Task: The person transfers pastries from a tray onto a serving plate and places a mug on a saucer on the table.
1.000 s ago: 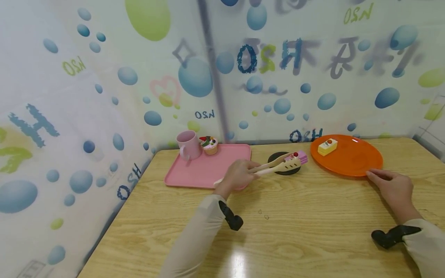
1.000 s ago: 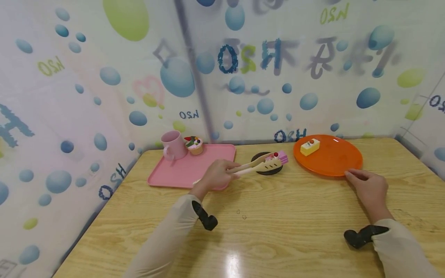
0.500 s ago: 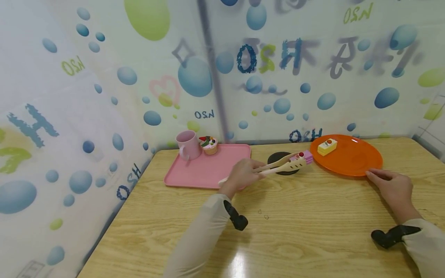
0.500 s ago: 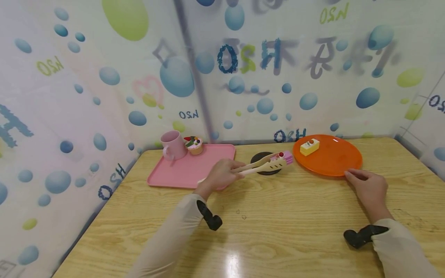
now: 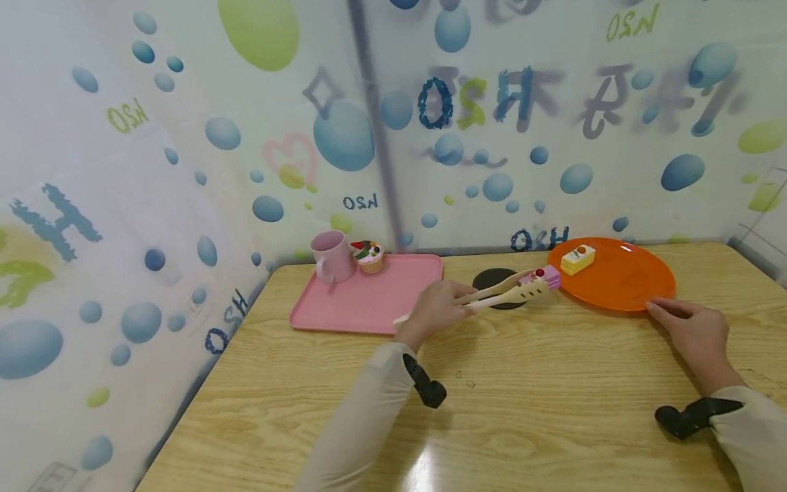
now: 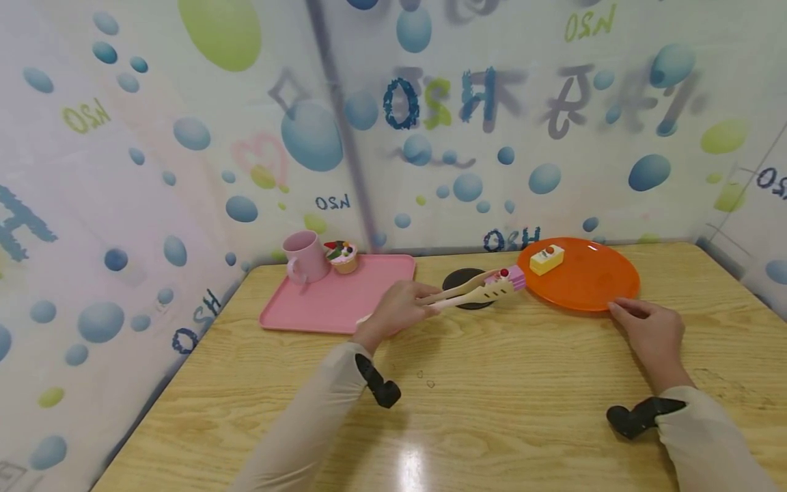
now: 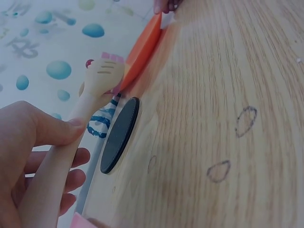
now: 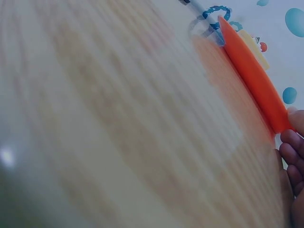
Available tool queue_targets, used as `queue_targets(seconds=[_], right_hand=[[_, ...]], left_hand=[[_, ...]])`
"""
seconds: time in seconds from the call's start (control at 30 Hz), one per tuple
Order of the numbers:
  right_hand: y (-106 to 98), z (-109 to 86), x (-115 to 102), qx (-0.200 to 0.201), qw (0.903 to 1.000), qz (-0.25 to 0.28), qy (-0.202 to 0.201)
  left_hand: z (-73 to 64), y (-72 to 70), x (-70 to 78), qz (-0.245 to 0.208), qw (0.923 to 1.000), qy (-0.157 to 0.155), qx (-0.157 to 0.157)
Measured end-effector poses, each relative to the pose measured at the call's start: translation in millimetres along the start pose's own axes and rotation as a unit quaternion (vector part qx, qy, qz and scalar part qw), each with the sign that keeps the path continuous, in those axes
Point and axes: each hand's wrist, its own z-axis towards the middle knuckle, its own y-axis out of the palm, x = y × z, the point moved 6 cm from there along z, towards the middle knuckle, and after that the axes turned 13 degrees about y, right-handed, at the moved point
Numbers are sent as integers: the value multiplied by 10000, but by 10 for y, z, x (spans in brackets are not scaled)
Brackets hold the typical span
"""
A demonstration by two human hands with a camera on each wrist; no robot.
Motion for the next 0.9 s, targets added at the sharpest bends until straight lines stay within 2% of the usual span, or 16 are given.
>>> queue_targets(seconds=[0.3, 0.47, 0.67, 0.9], right_hand=[[6, -3, 2, -16, 10000, 21, 18], [9, 8, 4, 20, 10000, -32, 33], [9, 8, -7, -7, 10000, 35, 46], [8, 4, -1, -64, 10000, 54, 12]], left_hand=[[61, 33, 47, -181, 9998, 23, 13], [107, 55, 69, -108, 9999, 128, 16], [157, 87, 89, -80, 9999, 14, -99], [206, 105, 151, 20, 9999, 83, -96]])
